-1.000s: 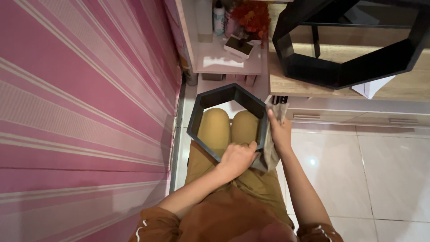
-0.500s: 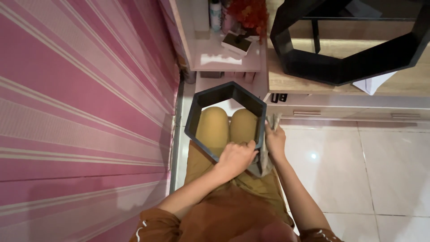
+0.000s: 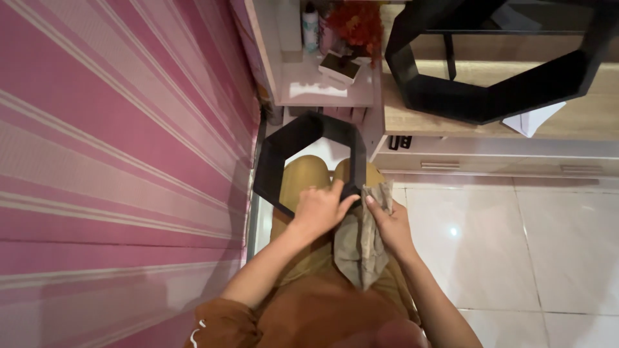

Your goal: Wiping down decorative black wall shelves with a cleaning cloth.

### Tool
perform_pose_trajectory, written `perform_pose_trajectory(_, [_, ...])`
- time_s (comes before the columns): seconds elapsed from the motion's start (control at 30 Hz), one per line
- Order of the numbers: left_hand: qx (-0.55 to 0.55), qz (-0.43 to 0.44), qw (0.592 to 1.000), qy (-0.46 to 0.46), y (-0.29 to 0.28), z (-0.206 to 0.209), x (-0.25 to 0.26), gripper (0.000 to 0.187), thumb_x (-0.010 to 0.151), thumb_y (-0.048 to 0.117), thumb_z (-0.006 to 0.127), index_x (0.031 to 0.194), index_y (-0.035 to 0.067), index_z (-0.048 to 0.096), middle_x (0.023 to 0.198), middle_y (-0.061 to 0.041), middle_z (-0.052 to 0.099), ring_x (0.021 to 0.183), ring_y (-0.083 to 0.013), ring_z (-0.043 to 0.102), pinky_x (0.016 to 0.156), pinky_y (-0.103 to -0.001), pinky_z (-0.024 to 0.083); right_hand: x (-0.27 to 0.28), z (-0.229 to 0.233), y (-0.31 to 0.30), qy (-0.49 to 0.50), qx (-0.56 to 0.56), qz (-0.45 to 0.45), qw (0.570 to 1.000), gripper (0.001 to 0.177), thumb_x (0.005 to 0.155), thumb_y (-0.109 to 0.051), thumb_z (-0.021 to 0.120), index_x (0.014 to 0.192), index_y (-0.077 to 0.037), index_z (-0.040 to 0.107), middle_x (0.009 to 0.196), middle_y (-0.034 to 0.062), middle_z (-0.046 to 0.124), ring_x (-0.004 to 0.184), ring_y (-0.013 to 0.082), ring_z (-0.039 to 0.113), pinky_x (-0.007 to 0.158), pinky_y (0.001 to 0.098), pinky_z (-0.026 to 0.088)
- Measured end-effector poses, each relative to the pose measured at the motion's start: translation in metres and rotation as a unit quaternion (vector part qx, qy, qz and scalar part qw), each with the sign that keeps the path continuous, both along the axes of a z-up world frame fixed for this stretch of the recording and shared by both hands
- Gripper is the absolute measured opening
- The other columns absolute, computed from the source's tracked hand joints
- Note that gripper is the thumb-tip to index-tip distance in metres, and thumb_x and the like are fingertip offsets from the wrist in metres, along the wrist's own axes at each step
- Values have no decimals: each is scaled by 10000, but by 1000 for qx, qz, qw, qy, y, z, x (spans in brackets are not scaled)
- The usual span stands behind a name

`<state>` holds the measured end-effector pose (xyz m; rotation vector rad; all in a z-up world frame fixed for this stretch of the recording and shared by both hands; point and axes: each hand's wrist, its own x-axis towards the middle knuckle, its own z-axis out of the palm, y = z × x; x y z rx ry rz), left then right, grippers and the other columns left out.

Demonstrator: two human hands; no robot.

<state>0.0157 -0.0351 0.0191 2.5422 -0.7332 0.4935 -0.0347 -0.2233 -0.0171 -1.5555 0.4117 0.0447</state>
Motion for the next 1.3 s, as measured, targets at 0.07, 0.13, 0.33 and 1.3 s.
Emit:
perform_pose_trajectory(0.07, [-8, 24, 1000, -9, 8, 16, 8, 452, 927, 498, 701, 877, 50, 668, 544, -151, 630, 506, -369, 643, 498, -460, 507, 2, 4, 4, -24, 23, 11, 999, 294, 955, -267, 699, 1041, 11, 748, 828, 22, 719, 719, 103, 626, 644, 293, 515])
perform_pose_trajectory(0.13, [-18, 50, 998, -18, 18, 30, 17, 480, 903, 523, 721, 890, 44, 693, 513, -162, 615, 486, -376, 634, 474, -463, 497, 4, 9, 7, -49, 45, 25, 998, 295, 970, -264, 692, 1063, 11, 746, 855, 30, 727, 739, 111, 639, 661, 297, 524])
perform_pose_trajectory(0.33, [-211, 89, 973, -33, 46, 65, 43, 452, 869, 476, 799, 909, 38, 695, 714, -161, 705, 646, -365, 706, 568, -422, 542, 8, 12, 15, -85, 53, 39, 994, 289, 974, -252, 673, 1097, 4, 727, 927, 37, 736, 810, 111, 665, 721, 296, 546])
perform_pose_trajectory(1.3, [-627, -113, 738, 220, 82, 202, 92, 298, 1024, 189, 658, 1230, -26, 663, 1118, -67, 732, 1008, -129, 676, 926, -288, 533, 38, 97, 41, -236, -251, 61, 937, 516, 855, -345, 808, 1237, -41, 640, 1140, 110, 744, 1056, 231, 717, 916, 354, 546])
